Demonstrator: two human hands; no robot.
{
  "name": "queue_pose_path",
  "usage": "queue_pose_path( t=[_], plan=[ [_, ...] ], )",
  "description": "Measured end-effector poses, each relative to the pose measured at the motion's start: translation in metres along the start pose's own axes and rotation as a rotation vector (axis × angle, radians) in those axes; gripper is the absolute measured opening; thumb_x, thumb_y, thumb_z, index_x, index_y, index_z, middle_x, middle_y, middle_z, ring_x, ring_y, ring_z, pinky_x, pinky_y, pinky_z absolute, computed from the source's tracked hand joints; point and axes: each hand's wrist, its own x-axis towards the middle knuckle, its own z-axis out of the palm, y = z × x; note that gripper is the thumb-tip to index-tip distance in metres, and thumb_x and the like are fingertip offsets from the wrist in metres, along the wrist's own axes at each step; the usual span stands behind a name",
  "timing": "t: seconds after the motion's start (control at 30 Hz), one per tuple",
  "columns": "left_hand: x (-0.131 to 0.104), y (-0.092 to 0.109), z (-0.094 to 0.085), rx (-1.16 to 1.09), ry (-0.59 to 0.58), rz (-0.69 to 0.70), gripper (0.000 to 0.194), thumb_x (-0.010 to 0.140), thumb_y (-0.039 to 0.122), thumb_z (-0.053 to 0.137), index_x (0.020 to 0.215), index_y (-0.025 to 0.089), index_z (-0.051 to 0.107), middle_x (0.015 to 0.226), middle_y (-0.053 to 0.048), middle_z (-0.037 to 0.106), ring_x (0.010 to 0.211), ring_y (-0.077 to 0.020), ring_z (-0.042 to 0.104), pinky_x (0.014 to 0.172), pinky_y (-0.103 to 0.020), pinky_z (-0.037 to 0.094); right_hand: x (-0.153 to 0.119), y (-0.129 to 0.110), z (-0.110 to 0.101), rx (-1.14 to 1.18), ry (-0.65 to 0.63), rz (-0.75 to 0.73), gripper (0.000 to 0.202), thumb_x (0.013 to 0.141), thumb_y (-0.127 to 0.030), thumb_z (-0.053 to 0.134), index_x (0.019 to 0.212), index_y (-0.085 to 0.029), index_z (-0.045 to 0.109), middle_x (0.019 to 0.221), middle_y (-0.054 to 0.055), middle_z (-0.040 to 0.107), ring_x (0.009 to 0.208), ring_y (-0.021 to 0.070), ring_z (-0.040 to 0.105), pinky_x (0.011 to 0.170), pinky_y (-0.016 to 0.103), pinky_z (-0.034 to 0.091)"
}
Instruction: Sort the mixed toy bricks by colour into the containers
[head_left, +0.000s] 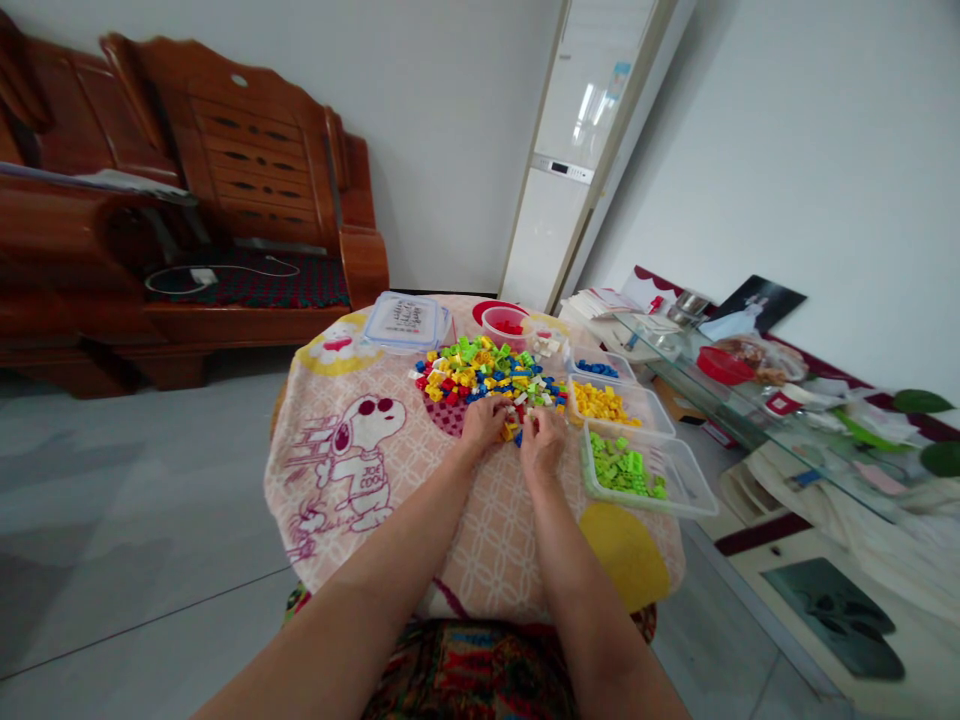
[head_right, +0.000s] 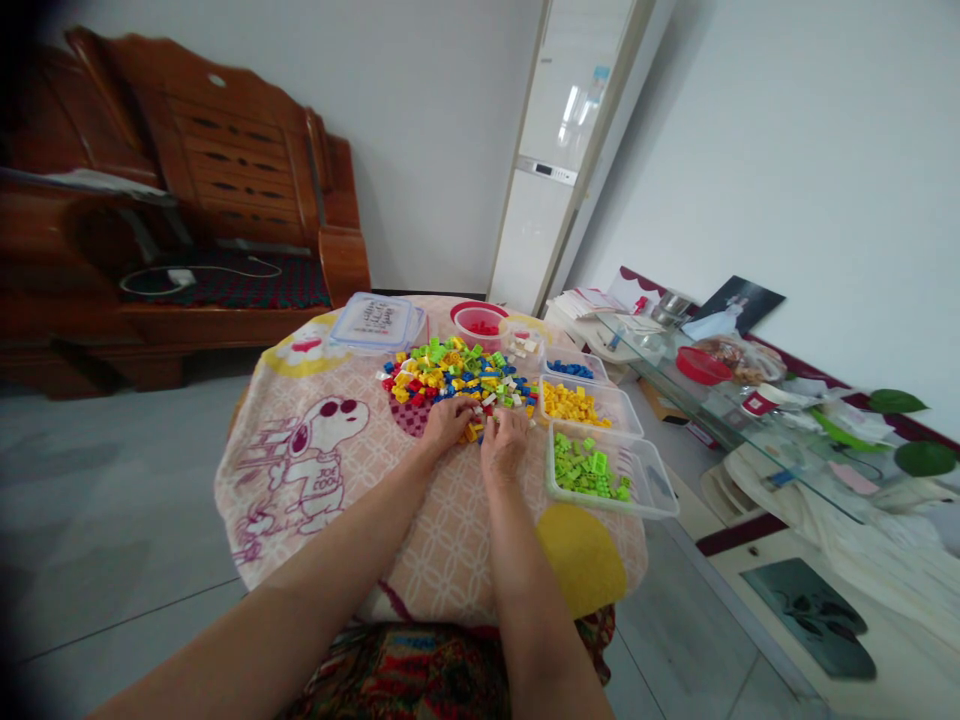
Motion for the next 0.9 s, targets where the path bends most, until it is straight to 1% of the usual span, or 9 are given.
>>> queue_pose_path(
  t=[0.07, 0.13, 0.27, 0.37, 0.5, 0.63, 0.7, 0.77, 0.9],
  plan=[
    [0.000, 0.000, 0.000, -0.014, 0.001, -0.007, 0.035, 0.086, 0.009, 0.052, 0.111, 0.016, 0.076, 0.091, -0.005, 0.079, 0.089, -0.0185, 0.073, 0.084, -0.025, 0.052, -0.003, 0.002, -0.005, 0.009, 0.049, 0.022, 0.019, 0.096, -0.027, 0.050, 0.090, -0.020, 0.066, 0.090, 0.011, 0.070, 0.090, 0.0246, 0.059, 0.090, 0.039, 0.046],
    [0.000, 0.000, 0.001, -0.021, 0.000, -0.007, 0.036, 0.086, 0.009, 0.052, 0.111, 0.016, 0.076, 0.091, -0.005, 0.079, 0.089, -0.0183, 0.072, 0.084, -0.025, 0.052, -0.007, 0.003, -0.012, 0.013, 0.091, 0.031, 0.023, 0.098, -0.031, 0.048, 0.092, -0.020, 0.067, 0.089, 0.010, 0.070, 0.088, 0.0240, 0.060, 0.090, 0.040, 0.046],
    [0.000, -0.001, 0.001, -0.011, 0.007, -0.004, 0.035, 0.086, 0.009, 0.052, 0.111, 0.017, 0.076, 0.093, -0.005, 0.079, 0.088, -0.0182, 0.072, 0.085, -0.026, 0.052, -0.013, 0.002, -0.029, 0.017, 0.139, 0.009, 0.029, 0.099, -0.034, 0.045, 0.096, -0.019, 0.069, 0.092, 0.011, 0.072, 0.089, 0.0233, 0.063, 0.089, 0.039, 0.048],
    [0.001, -0.002, 0.002, -0.004, 0.004, -0.014, 0.035, 0.086, 0.010, 0.052, 0.110, 0.017, 0.076, 0.094, -0.005, 0.079, 0.088, -0.0178, 0.072, 0.084, -0.025, 0.053, -0.011, 0.005, -0.048, -0.002, 0.217, -0.008, 0.032, 0.100, -0.036, 0.045, 0.097, -0.017, 0.071, 0.093, 0.011, 0.074, 0.088, 0.0225, 0.065, 0.086, 0.037, 0.050],
    [0.001, -0.004, 0.003, -0.028, -0.012, -0.004, 0.036, 0.086, 0.010, 0.051, 0.111, 0.019, 0.076, 0.091, -0.003, 0.079, 0.089, -0.0168, 0.072, 0.082, -0.024, 0.053, 0.003, 0.024, -0.081, -0.059, 0.367, 0.051, 0.030, 0.097, -0.036, 0.049, 0.097, -0.016, 0.072, 0.093, 0.012, 0.075, 0.089, 0.0241, 0.067, 0.086, 0.038, 0.051],
    [0.001, -0.003, 0.002, 0.002, -0.002, -0.011, 0.036, 0.086, 0.010, 0.052, 0.111, 0.019, 0.076, 0.093, -0.004, 0.079, 0.089, -0.0179, 0.072, 0.085, -0.025, 0.053, 0.016, 0.046, -0.107, -0.166, 0.423, 0.135, 0.030, 0.092, -0.034, 0.049, 0.099, -0.015, 0.072, 0.096, 0.015, 0.075, 0.092, 0.0282, 0.066, 0.088, 0.043, 0.050],
    [0.001, -0.001, 0.002, 0.017, 0.000, -0.015, 0.036, 0.086, 0.010, 0.052, 0.111, 0.018, 0.077, 0.094, -0.004, 0.079, 0.088, -0.0184, 0.072, 0.086, -0.026, 0.053, 0.018, 0.047, -0.111, -0.183, 0.427, 0.150, 0.031, 0.091, -0.032, 0.048, 0.102, -0.015, 0.072, 0.100, 0.016, 0.074, 0.097, 0.0295, 0.065, 0.090, 0.045, 0.050],
    [0.000, 0.000, 0.001, 0.014, -0.001, -0.014, 0.036, 0.086, 0.010, 0.052, 0.111, 0.018, 0.077, 0.094, -0.005, 0.079, 0.088, -0.0185, 0.072, 0.085, -0.026, 0.053, 0.017, 0.040, -0.106, -0.162, 0.391, 0.134, 0.032, 0.091, -0.031, 0.047, 0.106, -0.015, 0.071, 0.103, 0.016, 0.073, 0.100, 0.0293, 0.064, 0.092, 0.046, 0.049],
    [-0.001, 0.002, -0.001, 0.006, -0.007, -0.020, 0.037, 0.086, 0.010, 0.051, 0.112, 0.018, 0.077, 0.093, -0.005, 0.079, 0.088, -0.0181, 0.072, 0.086, -0.025, 0.053, 0.015, 0.021, -0.079, -0.084, 0.263, 0.058, 0.034, 0.092, -0.030, 0.045, 0.110, -0.016, 0.070, 0.106, 0.015, 0.072, 0.103, 0.0277, 0.064, 0.096, 0.045, 0.049]
  ],
)
